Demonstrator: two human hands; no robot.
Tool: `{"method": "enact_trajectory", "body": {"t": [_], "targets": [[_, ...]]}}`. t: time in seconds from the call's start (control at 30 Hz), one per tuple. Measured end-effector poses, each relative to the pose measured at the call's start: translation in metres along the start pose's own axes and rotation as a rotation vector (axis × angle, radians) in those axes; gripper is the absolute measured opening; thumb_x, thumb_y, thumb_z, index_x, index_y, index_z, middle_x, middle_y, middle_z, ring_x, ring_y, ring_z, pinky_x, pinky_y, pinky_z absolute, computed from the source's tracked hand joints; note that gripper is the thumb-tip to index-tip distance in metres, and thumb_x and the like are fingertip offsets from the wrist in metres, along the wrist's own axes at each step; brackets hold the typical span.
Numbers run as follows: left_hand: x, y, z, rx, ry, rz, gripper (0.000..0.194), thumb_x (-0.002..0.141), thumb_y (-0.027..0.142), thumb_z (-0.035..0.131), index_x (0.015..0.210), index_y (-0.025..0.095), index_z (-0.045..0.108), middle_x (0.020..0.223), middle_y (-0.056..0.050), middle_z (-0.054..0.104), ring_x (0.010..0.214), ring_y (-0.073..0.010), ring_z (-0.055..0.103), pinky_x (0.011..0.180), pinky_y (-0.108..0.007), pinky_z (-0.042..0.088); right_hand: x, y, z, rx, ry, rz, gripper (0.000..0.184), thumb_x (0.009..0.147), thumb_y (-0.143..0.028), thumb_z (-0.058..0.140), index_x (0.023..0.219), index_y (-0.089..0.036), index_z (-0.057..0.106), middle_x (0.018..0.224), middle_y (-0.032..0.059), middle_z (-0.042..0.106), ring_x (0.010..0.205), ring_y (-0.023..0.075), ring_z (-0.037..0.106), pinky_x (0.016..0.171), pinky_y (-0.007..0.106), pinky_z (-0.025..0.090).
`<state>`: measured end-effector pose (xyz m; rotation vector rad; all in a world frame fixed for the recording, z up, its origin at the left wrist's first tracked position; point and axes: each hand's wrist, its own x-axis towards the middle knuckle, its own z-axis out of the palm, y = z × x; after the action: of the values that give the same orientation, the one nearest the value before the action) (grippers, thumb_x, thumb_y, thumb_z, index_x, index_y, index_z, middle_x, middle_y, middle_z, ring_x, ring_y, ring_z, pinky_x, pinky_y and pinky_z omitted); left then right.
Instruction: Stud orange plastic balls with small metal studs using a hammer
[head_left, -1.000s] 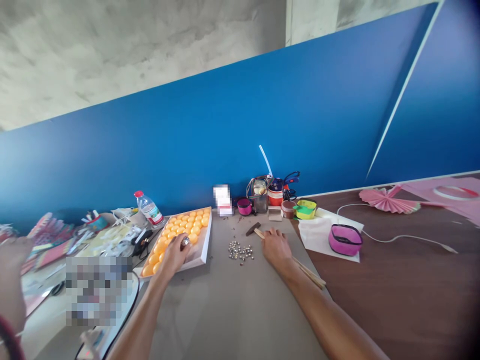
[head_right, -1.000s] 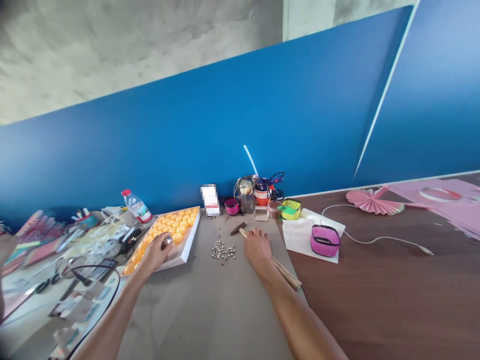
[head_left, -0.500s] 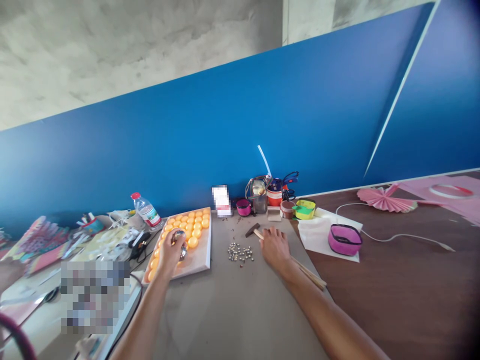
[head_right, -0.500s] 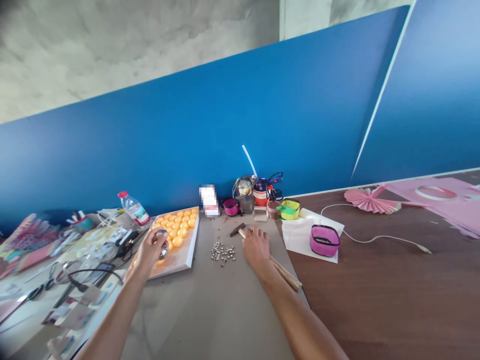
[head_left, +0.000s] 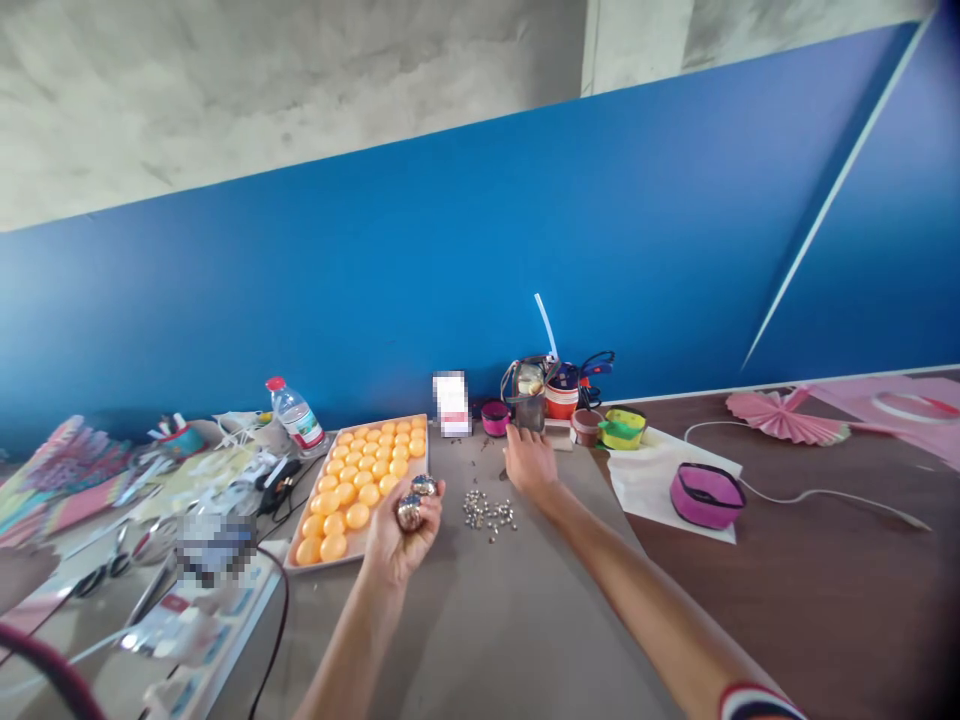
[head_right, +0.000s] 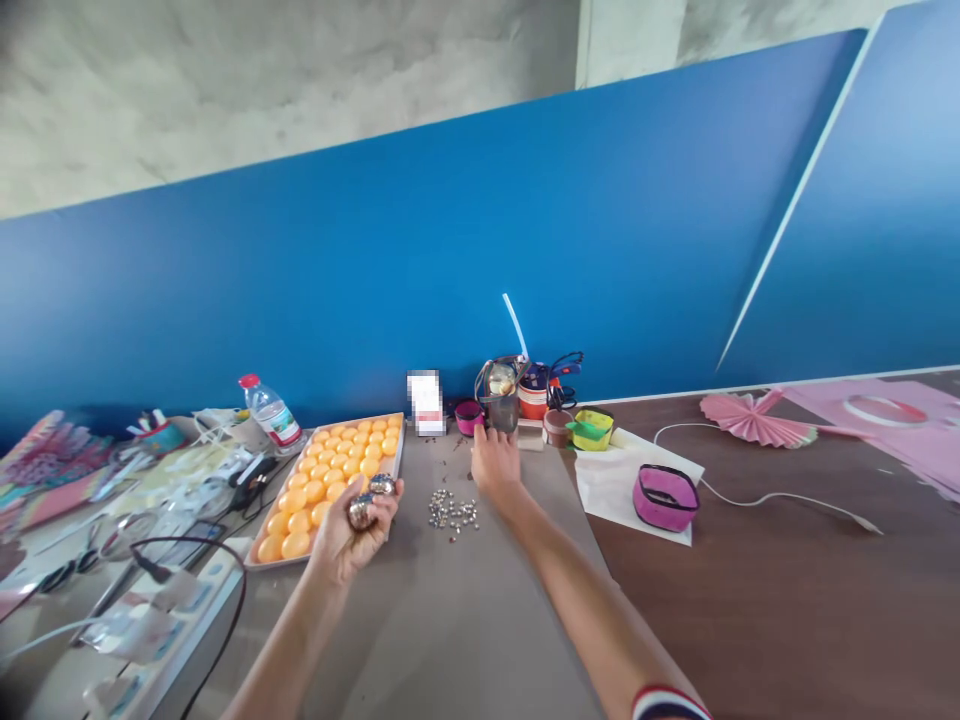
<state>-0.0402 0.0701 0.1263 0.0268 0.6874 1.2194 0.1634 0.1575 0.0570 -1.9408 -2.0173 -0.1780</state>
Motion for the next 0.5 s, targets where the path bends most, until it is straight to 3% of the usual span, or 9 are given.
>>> {"method": "enact_trajectory", "body": {"t": [0.03, 0.13, 0.27, 0.4, 0.5], "targets": [[-0.002, -0.003, 0.000, -0.006, -0.060, -0.058, 0.022, 0.084, 0.022, 0.043, 0.102, 0.009, 0.047, 0.082, -0.011, 0.054, 0.052, -0.0069, 0.050, 0.039, -0.015, 0.044, 0.012, -0.002, 0.000, -0.006, -0.019, -0.014, 0.040, 0.086, -0.023, 0.037, 0.126, -0.017, 0.036, 0.104, 0.0142, 0.059, 0.096, 0.0231, 0.053, 0.079, 0.034, 0.028], [-0.007, -0.006, -0.001, 0.082, -0.141, -0.032, 0.014, 0.085, 0.020, 0.042, 0.095, 0.012, 0.047, 0.090, -0.014, 0.056, 0.053, -0.0055, 0.048, 0.037, -0.012, 0.038, 0.042, -0.005, 0.003, -0.022, -0.102, -0.015, 0.042, 0.088, -0.019, 0.032, 0.130, -0.017, 0.032, 0.100, 0.0145, 0.062, 0.091, 0.0217, 0.057, 0.076, 0.034, 0.028], [-0.011, -0.003, -0.003, 0.231, -0.154, 0.029, 0.015, 0.082, 0.023, 0.049, 0.093, 0.012, 0.048, 0.088, -0.012, 0.058, 0.052, -0.0047, 0.047, 0.037, -0.011, 0.034, 0.060, -0.005, 0.005, 0.007, -0.117, -0.046, 0.028, 0.088, -0.018, 0.032, 0.108, -0.015, 0.052, 0.093, 0.0141, 0.065, 0.084, 0.0214, 0.059, 0.074, 0.033, 0.028], [-0.009, -0.001, 0.002, 0.433, -0.118, 0.163, 0.022, 0.077, 0.029, 0.057, 0.091, 0.014, 0.049, 0.085, -0.007, 0.059, 0.051, -0.0058, 0.049, 0.038, -0.014, 0.033, 0.046, -0.003, -0.008, 0.021, -0.084, -0.109, 0.026, 0.088, -0.018, 0.033, 0.099, -0.014, 0.056, 0.095, 0.0131, 0.065, 0.089, 0.0199, 0.057, 0.079, 0.033, 0.025], [-0.007, -0.005, 0.012, 0.673, -0.123, 0.423, 0.030, 0.074, 0.034, 0.059, 0.098, 0.020, 0.050, 0.084, -0.003, 0.058, 0.050, -0.0077, 0.051, 0.040, -0.018, 0.035, 0.010, -0.004, -0.027, 0.034, -0.066, -0.238, 0.023, 0.087, -0.018, 0.035, 0.092, -0.015, 0.057, 0.089, 0.0116, 0.066, 0.083, 0.0188, 0.058, 0.081, 0.033, 0.025]]}}
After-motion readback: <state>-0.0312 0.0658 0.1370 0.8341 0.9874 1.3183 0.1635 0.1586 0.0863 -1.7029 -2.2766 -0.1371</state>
